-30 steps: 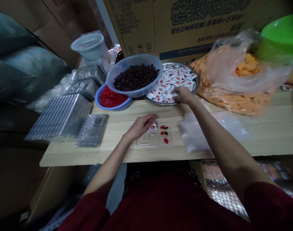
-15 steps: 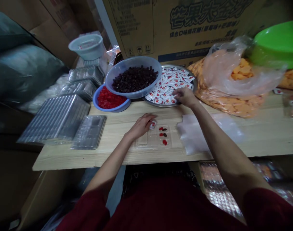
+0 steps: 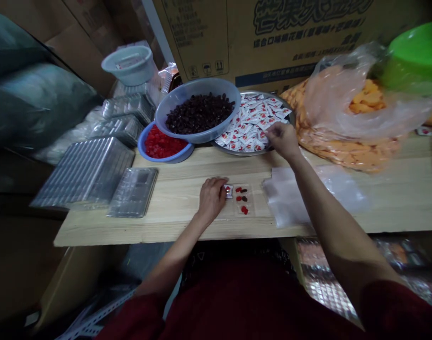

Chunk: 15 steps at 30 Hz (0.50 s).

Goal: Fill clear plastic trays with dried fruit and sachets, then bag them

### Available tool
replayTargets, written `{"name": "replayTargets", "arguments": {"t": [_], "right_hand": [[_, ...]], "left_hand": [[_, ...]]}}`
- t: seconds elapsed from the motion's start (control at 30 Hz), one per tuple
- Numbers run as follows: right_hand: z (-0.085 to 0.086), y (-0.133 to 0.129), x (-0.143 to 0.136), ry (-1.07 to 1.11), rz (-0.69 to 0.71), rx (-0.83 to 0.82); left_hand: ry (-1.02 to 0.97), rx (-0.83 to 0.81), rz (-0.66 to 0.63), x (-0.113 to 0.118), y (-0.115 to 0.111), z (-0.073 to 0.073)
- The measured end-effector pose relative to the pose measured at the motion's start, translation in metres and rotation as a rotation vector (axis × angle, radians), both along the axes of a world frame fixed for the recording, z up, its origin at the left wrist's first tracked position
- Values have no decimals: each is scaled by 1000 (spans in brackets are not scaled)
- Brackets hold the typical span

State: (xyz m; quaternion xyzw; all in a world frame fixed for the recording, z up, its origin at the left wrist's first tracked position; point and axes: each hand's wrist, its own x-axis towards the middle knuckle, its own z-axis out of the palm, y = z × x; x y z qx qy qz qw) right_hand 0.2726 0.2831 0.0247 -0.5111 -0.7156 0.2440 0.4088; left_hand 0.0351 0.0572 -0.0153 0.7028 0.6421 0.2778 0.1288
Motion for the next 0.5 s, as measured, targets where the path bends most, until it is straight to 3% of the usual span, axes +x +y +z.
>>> {"name": "replayTargets", "arguments": {"t": [0.1, 0.27, 0.4, 0.5], "right_hand": [[-7, 5, 2, 119, -66, -3], [-11, 7, 0, 168, -23, -49], [-4, 2, -5, 241, -43, -85], [8, -19, -6, 390, -44, -97]], "left_hand": [[73, 2, 18, 0, -1, 0], [108, 21, 46, -1, -3, 4], [148, -9, 0, -1, -7, 2], [72, 9, 31, 0, -9, 6]]}}
